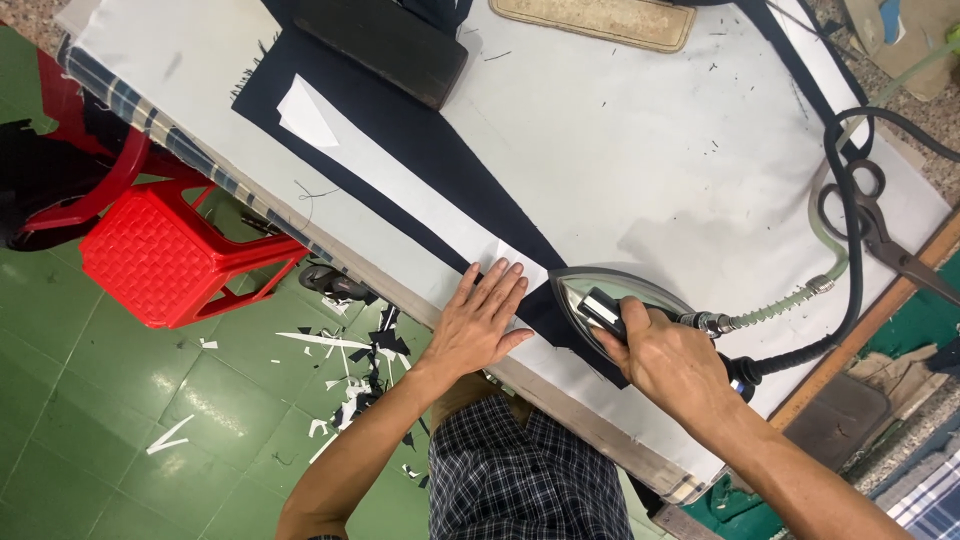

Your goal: Ironing small pieces of dark fabric using a steam iron and a pressing block as a template or weight.

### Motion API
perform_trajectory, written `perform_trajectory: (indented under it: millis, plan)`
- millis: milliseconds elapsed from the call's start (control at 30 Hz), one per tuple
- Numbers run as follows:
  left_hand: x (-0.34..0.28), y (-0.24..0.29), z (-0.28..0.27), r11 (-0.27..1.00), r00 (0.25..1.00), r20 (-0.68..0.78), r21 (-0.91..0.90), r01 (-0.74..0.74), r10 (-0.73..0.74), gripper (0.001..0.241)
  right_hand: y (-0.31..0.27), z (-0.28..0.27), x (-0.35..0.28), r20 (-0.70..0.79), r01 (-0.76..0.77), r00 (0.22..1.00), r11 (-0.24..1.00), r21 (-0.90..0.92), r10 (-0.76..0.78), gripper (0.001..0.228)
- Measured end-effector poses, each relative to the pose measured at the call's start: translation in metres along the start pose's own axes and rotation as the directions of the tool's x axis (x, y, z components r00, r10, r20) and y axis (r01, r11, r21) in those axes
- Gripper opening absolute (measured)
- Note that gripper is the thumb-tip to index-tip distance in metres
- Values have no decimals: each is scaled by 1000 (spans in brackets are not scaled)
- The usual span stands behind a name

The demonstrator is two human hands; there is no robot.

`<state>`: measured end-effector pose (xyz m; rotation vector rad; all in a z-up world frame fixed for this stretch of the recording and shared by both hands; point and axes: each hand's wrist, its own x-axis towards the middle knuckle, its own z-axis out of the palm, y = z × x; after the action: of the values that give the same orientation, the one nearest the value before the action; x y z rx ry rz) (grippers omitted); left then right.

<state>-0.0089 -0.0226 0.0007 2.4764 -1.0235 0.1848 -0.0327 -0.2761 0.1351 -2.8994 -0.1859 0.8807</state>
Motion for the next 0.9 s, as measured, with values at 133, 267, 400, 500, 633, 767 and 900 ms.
perform_trajectory:
  millis: [133, 267, 400, 500, 633, 767, 900]
  plan:
    - [2, 2, -5, 1000, 1000, -8, 23, -19, 20, 66, 1, -1, 1, -24, 14, 1000, 1000, -14, -14, 45]
    - [2, 3, -8, 1000, 1000, -23, 24, -16, 16, 65, -2, -3, -1, -42, 30, 999, 998, -56, -33, 44]
    - [1, 2, -11, 999, 999, -33, 32, -12, 13, 63, -1, -1, -1, -14, 36, 999, 996, -80, -37, 44]
    - [2, 4, -10, 999, 999, -49, 39, 0, 2, 63, -3, -6, -1, -3, 15, 1000, 999, -39, -15, 46]
    - [8, 12, -1, 1000, 999, -43, 25, 11, -10, 63, -2, -17, -1, 64, -34, 998, 997, 76, 29, 48]
    - [13, 19, 10, 999, 998, -57, 38, 29, -27, 65, 4, -26, -7, 169, -109, 982, 984, 144, 84, 50]
    - [14, 23, 21, 998, 998, -44, 43, 42, -40, 66, 19, -41, -14, 222, -245, 954, 952, 183, 203, 54]
